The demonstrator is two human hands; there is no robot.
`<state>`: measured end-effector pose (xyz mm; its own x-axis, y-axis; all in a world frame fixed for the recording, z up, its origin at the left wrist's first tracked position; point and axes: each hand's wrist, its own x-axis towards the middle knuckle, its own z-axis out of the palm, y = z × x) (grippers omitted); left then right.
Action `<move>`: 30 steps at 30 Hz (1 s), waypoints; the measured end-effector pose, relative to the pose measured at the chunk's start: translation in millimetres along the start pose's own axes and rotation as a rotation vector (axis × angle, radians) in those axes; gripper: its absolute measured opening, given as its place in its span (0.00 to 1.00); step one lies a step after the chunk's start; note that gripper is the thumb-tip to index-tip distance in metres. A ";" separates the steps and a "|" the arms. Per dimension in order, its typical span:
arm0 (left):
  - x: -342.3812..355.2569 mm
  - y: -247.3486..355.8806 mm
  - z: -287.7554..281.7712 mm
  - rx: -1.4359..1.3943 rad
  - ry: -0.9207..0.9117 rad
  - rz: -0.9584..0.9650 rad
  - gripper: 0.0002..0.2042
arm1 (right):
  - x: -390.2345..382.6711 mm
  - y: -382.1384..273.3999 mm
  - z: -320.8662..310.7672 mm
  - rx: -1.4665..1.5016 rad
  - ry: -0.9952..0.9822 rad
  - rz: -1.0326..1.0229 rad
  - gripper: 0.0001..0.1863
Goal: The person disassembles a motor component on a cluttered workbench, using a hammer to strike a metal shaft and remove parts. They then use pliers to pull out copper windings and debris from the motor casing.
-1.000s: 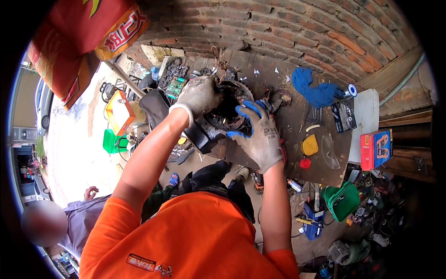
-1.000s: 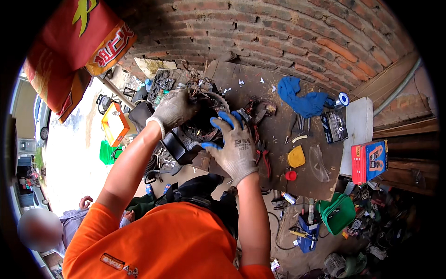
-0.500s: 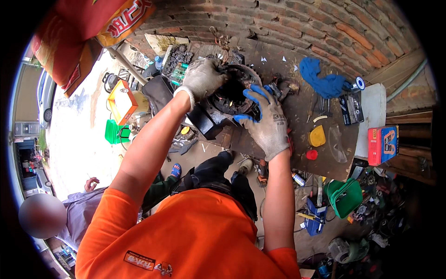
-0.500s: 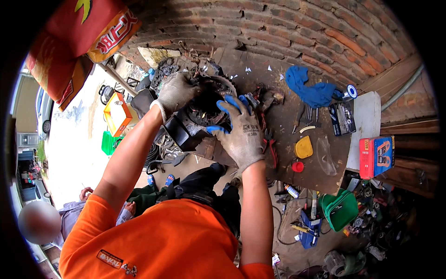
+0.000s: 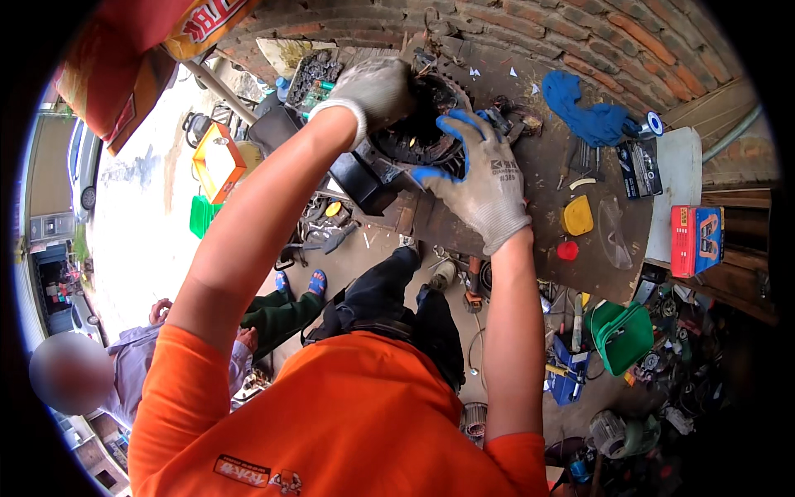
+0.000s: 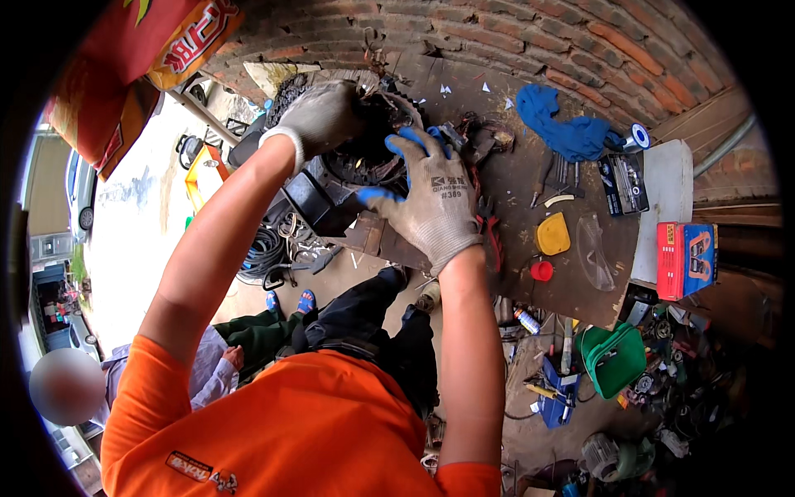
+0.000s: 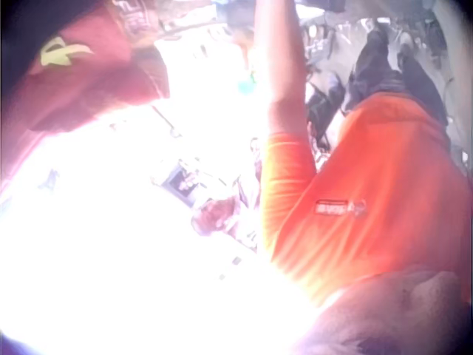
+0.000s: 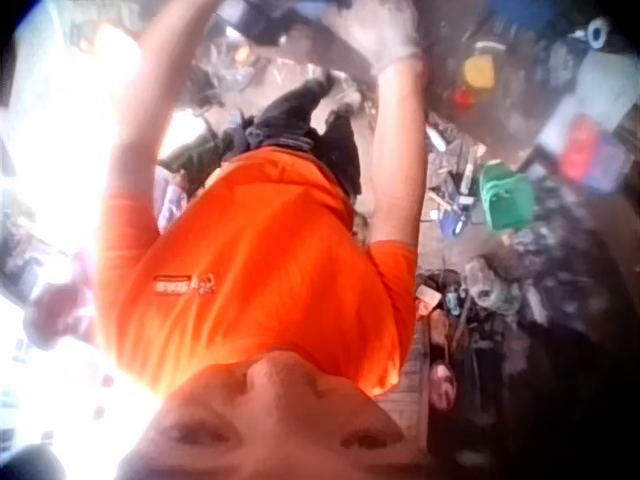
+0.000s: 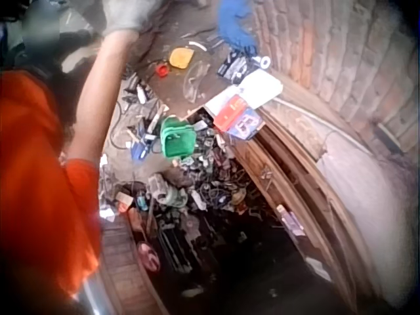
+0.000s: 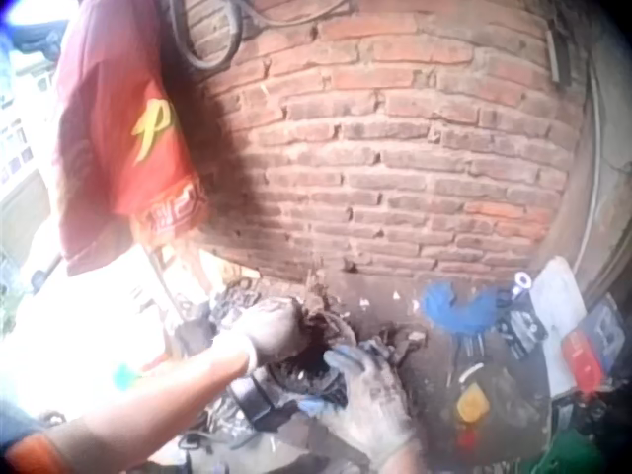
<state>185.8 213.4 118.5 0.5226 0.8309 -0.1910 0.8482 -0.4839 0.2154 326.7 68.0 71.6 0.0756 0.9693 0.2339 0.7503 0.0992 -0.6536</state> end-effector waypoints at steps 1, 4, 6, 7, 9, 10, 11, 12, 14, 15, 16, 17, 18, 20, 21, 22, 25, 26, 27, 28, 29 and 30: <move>4.7 -0.9 5.3 -0.016 0.018 -0.014 0.15 | 0.0 -4.1 -2.1 -0.017 -0.011 -0.002 0.36; 17.0 -13.5 19.4 -0.095 0.048 -0.057 0.19 | -1.9 -5.9 6.6 -0.085 -0.005 0.009 0.37; 11.9 -21.6 25.9 -0.264 0.119 -0.079 0.20 | -2.4 0.6 15.4 -0.092 0.050 -0.006 0.36; 8.9 -16.5 23.4 -0.297 0.094 -0.134 0.18 | -2.2 3.4 17.1 -0.088 0.052 -0.008 0.34; 14.5 -30.3 32.9 -0.427 0.127 -0.067 0.22 | -2.0 4.8 19.1 -0.055 0.065 -0.018 0.33; 15.4 -38.2 38.1 -0.493 0.141 -0.037 0.24 | -1.8 4.9 20.9 -0.035 0.069 -0.023 0.33; 16.8 -44.1 43.3 -0.536 0.161 -0.031 0.24 | -1.5 4.7 21.9 -0.024 0.068 -0.020 0.33; 17.3 -46.8 49.3 -0.638 0.176 0.008 0.21 | -1.8 4.1 22.7 -0.010 0.067 -0.016 0.32; 18.5 -52.4 59.2 -0.842 0.208 0.086 0.14 | -2.4 2.8 23.7 -0.001 0.070 -0.014 0.32; 17.3 -48.8 56.5 -0.814 0.222 0.086 0.14 | -2.8 3.9 23.4 -0.008 0.079 -0.010 0.32; 14.6 -45.4 54.3 -0.786 0.236 0.086 0.13 | -3.1 4.7 23.1 -0.015 0.088 -0.007 0.32; 11.6 -41.5 51.1 -0.759 0.250 0.086 0.13 | -3.3 5.0 22.8 -0.012 0.078 -0.004 0.32; 7.8 -35.8 44.7 -0.688 0.228 0.024 0.13 | -3.4 5.6 21.5 -0.010 0.070 -0.002 0.32; 4.6 -25.4 32.1 -0.549 0.180 -0.087 0.12 | -4.8 4.6 19.5 -0.021 0.069 0.007 0.34; 9.0 -37.2 40.4 -0.725 0.141 -0.014 0.12 | -5.5 0.7 20.7 -0.040 0.075 0.008 0.34; 7.1 -34.1 37.8 -0.793 0.144 0.012 0.11 | -8.2 -2.7 21.0 -0.064 0.081 0.021 0.35; 1.5 -35.9 33.9 -0.746 0.140 -0.020 0.12 | -23.8 -36.5 16.1 -0.182 0.092 0.063 0.39; -1.1 -34.3 31.4 -0.656 0.179 -0.034 0.14 | -37.3 -44.7 11.8 -0.195 0.122 0.053 0.39; -6.0 -41.0 32.9 -0.752 0.167 -0.054 0.17 | -52.4 -49.2 7.8 -0.116 0.151 0.032 0.38; -10.6 -52.3 36.1 -0.813 0.161 0.032 0.21 | -70.5 -52.8 6.2 -0.035 0.176 0.015 0.37; -22.7 -49.0 32.0 -0.744 0.217 0.031 0.22 | -93.8 -50.8 7.3 0.023 0.165 0.062 0.36; -39.2 -43.8 21.8 -0.669 0.279 0.028 0.23 | -118.3 -44.7 8.9 0.086 0.156 0.103 0.35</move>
<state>130.0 196.0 95.7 0.4261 0.9030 0.0550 0.5535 -0.3083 0.7736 278.3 -49.1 66.8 0.2549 0.9292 0.2675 0.6751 0.0270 -0.7373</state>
